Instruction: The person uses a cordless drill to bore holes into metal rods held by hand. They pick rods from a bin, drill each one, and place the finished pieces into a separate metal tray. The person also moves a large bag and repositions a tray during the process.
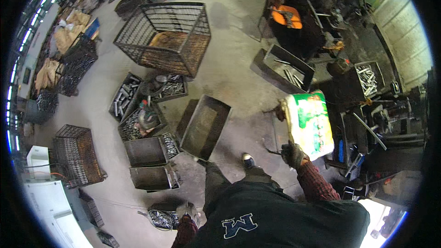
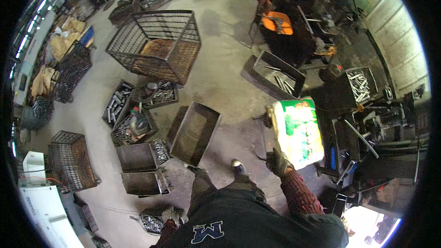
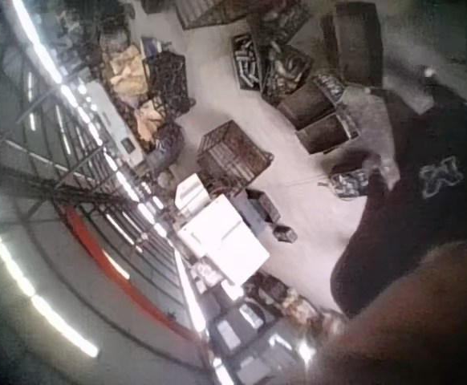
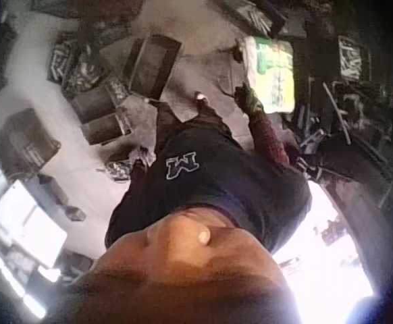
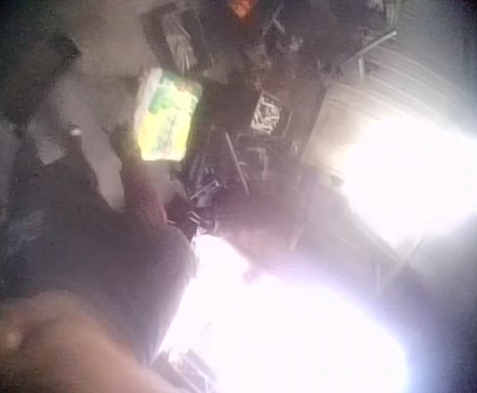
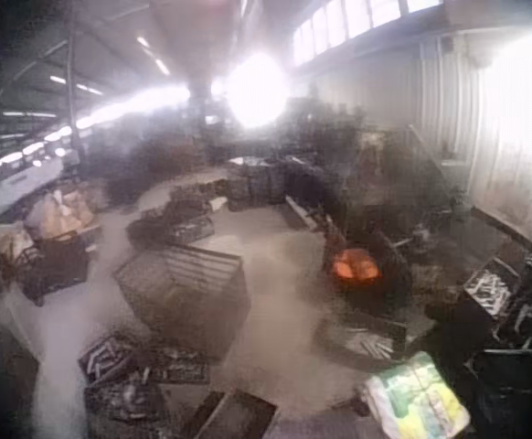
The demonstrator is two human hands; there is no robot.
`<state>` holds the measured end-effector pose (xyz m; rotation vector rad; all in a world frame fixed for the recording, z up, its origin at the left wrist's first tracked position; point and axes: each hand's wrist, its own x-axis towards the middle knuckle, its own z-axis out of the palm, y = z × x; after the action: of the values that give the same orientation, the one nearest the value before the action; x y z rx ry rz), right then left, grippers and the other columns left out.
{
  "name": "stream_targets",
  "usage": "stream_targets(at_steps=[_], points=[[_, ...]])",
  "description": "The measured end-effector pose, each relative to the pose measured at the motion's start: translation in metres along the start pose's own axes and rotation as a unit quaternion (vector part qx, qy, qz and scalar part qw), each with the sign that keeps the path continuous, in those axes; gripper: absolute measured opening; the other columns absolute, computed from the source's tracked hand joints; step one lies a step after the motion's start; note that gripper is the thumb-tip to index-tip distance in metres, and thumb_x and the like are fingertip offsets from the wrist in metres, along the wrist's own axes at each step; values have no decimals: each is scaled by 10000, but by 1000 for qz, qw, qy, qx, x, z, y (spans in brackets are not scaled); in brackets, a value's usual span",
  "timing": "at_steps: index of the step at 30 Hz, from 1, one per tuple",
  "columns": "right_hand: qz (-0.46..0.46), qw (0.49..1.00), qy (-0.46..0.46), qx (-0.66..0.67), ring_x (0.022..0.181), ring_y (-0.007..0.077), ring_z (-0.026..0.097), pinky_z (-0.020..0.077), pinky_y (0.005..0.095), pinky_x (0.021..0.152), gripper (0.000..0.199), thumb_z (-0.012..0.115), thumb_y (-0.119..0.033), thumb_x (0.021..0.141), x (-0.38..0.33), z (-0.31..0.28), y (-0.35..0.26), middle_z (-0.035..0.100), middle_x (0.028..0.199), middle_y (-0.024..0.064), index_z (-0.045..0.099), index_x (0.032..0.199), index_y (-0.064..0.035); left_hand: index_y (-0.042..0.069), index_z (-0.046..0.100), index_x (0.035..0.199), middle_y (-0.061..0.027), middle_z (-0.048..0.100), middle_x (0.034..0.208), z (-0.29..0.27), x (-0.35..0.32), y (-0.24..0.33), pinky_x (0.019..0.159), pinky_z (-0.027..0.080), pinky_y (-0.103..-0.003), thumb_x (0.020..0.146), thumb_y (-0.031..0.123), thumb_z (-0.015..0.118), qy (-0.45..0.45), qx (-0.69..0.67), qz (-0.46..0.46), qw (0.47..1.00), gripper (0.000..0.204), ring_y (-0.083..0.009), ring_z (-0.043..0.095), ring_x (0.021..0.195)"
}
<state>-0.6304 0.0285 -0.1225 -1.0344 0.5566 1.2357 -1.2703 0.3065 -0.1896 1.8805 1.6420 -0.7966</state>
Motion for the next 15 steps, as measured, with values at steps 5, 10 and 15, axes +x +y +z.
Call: stream_targets(at_steps=[5,10,15], points=[[-89,992,80,32,593,225,518,417,380,530,624,603,-672,1003,19,40,56,530,688,28,665,944,-53,187,818,1111,-76,785,1214,-85,123,-4,814,619,-419,905,437,747,30,222,114,968,332,-281,770,1012],[-22,976,213,36,1024,382,660,567,557,892,1123,348,-956,903,-6,103,71,702,1192,213,666,1349,25,181,795,1109,-114,800,1142,-188,217,23,894,619,-481,903,299,732,89,275,179,940,245,-332,773,1044],[-31,989,131,63,1284,389,607,493,575,1093,1164,289,-957,914,21,133,9,645,1431,222,593,1468,20,132,706,1268,-153,782,1148,-272,246,69,937,603,-466,877,489,775,25,284,115,952,534,-341,761,1086]])
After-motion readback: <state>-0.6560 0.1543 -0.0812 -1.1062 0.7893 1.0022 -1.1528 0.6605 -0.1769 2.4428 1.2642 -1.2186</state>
